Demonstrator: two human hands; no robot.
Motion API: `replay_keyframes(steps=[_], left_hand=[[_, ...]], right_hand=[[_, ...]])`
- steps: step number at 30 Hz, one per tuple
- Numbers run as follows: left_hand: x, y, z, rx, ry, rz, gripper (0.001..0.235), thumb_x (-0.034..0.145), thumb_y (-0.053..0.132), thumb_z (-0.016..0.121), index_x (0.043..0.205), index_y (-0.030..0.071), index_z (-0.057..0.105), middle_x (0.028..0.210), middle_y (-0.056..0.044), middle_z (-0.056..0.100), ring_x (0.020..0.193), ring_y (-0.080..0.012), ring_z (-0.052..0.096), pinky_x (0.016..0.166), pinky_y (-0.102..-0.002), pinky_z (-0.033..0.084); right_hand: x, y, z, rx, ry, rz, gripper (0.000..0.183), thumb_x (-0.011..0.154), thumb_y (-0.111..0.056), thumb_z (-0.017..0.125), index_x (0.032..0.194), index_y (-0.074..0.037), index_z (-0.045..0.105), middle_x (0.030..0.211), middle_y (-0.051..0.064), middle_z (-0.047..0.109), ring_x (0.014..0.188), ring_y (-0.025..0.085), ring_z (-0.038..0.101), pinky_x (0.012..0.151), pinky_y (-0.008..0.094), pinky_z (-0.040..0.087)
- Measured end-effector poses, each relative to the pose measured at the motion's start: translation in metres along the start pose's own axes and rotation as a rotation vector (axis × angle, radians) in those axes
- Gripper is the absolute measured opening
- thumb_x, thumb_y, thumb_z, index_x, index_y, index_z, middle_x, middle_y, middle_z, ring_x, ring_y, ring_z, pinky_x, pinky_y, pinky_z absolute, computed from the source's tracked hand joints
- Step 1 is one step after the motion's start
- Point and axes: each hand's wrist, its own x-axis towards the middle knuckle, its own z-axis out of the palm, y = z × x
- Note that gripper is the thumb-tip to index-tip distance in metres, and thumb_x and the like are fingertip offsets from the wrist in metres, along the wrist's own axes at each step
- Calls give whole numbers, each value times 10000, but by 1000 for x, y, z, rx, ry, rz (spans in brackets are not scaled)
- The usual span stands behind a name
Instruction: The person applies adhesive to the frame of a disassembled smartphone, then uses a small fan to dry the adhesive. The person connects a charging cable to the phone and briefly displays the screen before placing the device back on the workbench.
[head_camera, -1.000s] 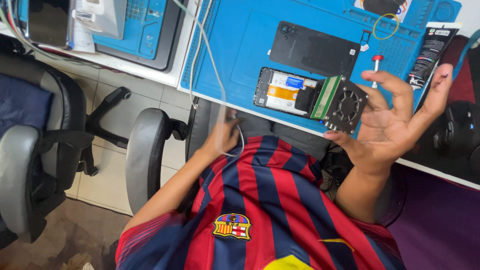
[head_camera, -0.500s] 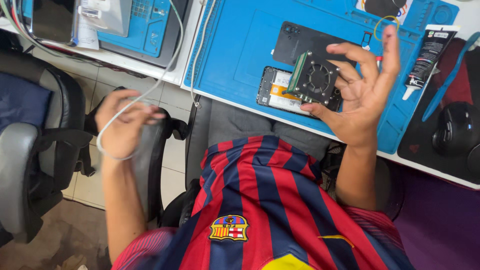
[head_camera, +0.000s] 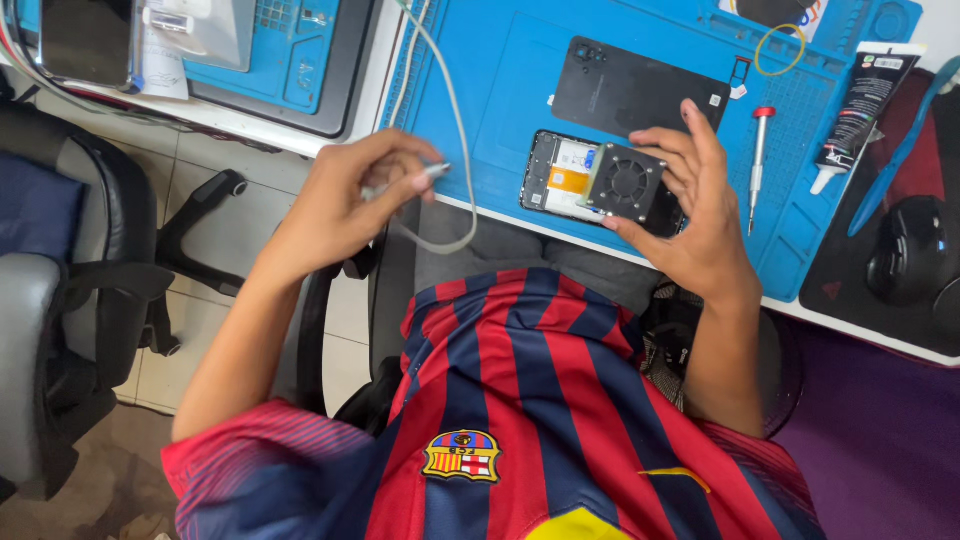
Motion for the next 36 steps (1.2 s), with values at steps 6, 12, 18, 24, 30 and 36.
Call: replay_keyframes(steps=[6, 12, 18, 24, 30, 36], left_hand=[[6, 36, -19, 942, 441, 467, 105, 995, 36, 739, 1094, 26, 707, 967, -61, 681, 817, -257, 641, 671, -354, 497], [20, -2, 34, 955, 170, 628, 328, 885, 109, 672, 1202, 26, 679, 1139, -76, 642, 985, -223, 630, 742, -336, 515], [35, -37, 44, 771, 113, 540, 298, 856, 53, 673, 1152, 18, 676, 1098, -102, 647, 1019, -276, 611, 830, -386, 479], [37, -39, 44, 497, 102, 487, 218, 951, 43, 722, 1156, -22, 687, 1075, -118, 634, 1003, -308, 580, 839, -413, 453], [37, -37, 44, 446, 89, 466, 357, 866, -22, 688, 1224, -26, 692, 1093, -124, 624, 1042, -306, 583, 869, -410, 466], [40, -33, 48, 381, 88, 458, 238, 925, 9, 729, 1162, 11, 707, 1076, -103, 630, 1026, -293, 582, 869, -413, 448]], right_hand=[[12, -24, -4, -240, 2, -29, 1123, 779, -113, 933, 1631, -58, 204, 1492, 203, 539, 1447, 352, 534, 1229, 481, 463], [32, -49, -4, -424, -164, -79, 1083, 717, -244, 946, 1575, -33, 320, 1469, 191, 547, 1401, 355, 543, 1239, 535, 388], [25, -43, -5, -396, -146, 122, 1038, 782, -151, 899, 1617, -40, 291, 1431, 168, 577, 1337, 326, 595, 1117, 432, 507], [22, -39, -16, -372, -182, 108, 1076, 790, -137, 882, 1642, -49, 231, 1430, 161, 593, 1361, 328, 597, 1131, 434, 498], [43, -55, -2, -469, -221, 45, 1225, 682, -322, 943, 1609, -22, 201, 1433, 231, 564, 1350, 384, 526, 1140, 478, 444], [76, -58, 26, -609, -297, -53, 1244, 679, -357, 954, 1609, -4, 206, 1336, 202, 608, 1262, 389, 582, 1160, 540, 387]])
